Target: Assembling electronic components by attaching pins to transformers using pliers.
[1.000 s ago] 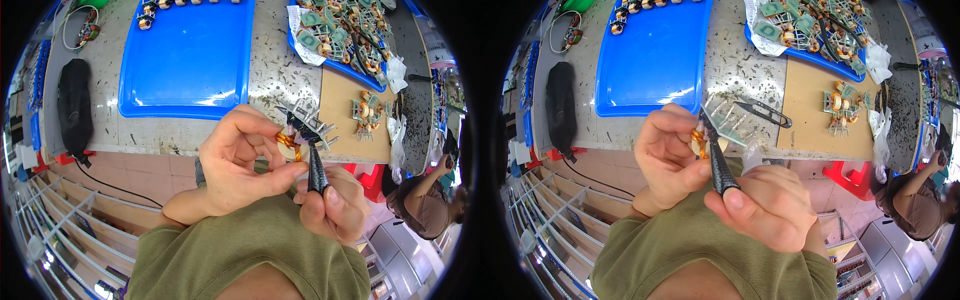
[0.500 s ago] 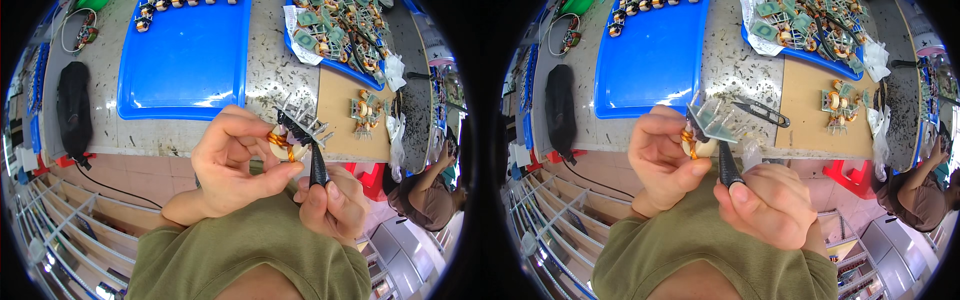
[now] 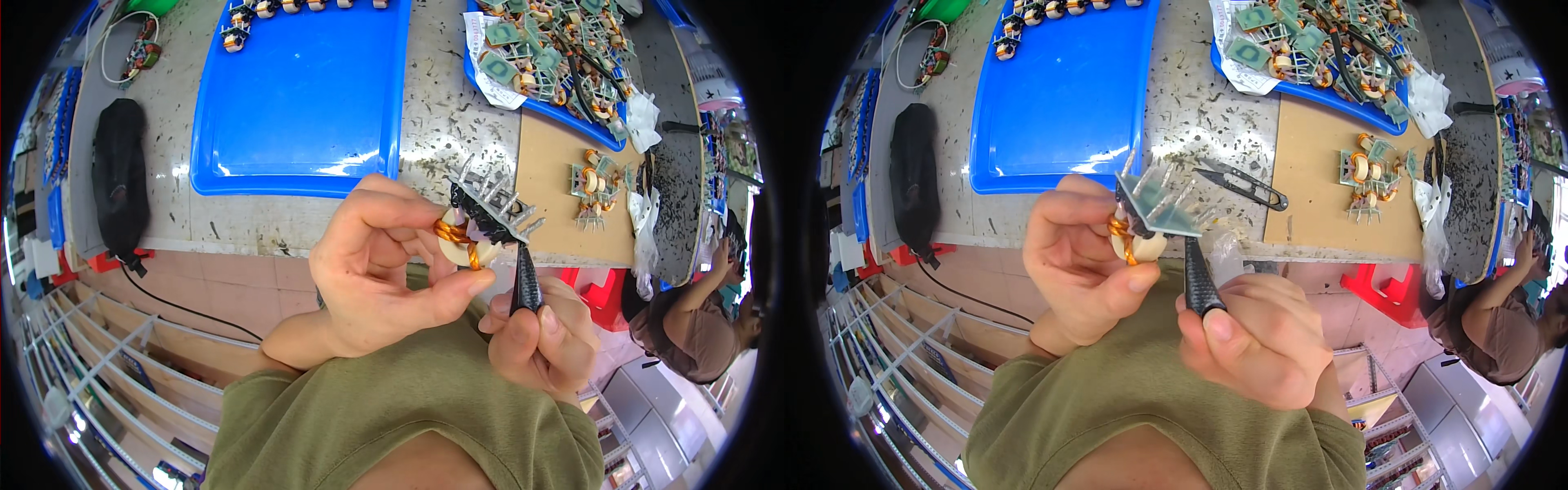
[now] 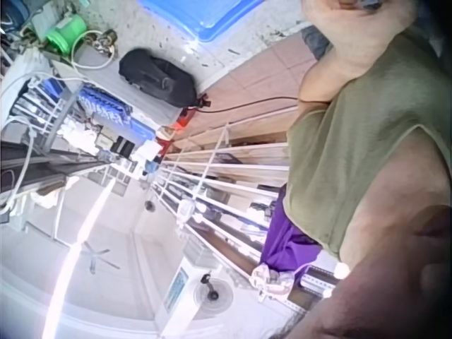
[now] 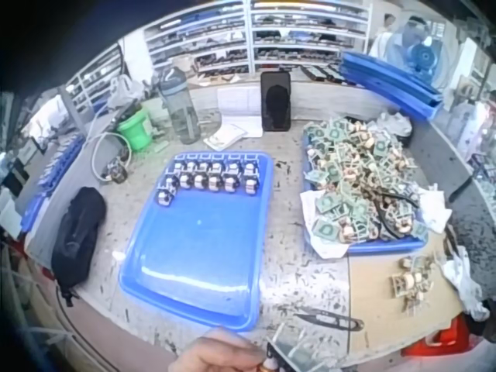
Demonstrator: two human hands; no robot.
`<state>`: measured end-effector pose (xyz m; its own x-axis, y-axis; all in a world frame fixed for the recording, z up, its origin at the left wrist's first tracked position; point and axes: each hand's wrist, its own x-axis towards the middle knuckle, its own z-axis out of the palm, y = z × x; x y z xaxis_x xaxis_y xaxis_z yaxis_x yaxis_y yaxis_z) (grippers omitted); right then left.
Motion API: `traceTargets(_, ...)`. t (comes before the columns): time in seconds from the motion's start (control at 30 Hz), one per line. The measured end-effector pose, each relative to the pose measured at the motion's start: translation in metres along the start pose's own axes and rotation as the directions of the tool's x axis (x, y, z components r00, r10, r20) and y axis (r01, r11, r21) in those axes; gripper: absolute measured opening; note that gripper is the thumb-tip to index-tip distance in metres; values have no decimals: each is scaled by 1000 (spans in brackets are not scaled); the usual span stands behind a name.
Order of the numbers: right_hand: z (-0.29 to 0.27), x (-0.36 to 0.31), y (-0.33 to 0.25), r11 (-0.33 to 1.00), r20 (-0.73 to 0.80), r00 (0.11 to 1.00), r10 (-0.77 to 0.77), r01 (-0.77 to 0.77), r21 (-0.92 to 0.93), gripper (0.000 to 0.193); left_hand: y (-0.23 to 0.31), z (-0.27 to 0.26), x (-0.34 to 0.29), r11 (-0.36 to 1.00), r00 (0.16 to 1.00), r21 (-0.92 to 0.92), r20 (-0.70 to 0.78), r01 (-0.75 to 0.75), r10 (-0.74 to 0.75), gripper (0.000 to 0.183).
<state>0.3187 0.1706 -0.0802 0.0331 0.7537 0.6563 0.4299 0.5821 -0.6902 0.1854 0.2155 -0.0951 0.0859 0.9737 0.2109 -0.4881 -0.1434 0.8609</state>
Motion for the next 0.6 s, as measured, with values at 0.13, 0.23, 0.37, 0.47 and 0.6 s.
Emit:
traceTargets(0.13, -2, 1, 3, 999, 51, 998, -38, 36, 30, 40, -1, -1, 0, 1000, 1000, 0, 6, -16, 16, 44)
traceTargets(0.23, -1, 1, 2, 999, 58, 998, -31, 28, 36, 39, -1, -2, 0, 999, 1000, 17, 13, -27, 27, 44)
traceTargets(0.37, 1, 1, 2, 999, -2, 1000, -14, 15, 45, 38, -3, -2, -1, 999, 999, 14, 20, -34, 34, 45)
traceTargets(0.47, -2, 3, 4, 997, 106, 992, -70, 65, 46, 36, -2, -3, -1, 998, 999, 36, 13, -48, 48, 45)
traceTargets(0.6, 0, 3, 4, 997, 74, 994, -75, 74, 21, 36, -2, -1, 0, 999, 999, 28, 12, -39, 38, 44)
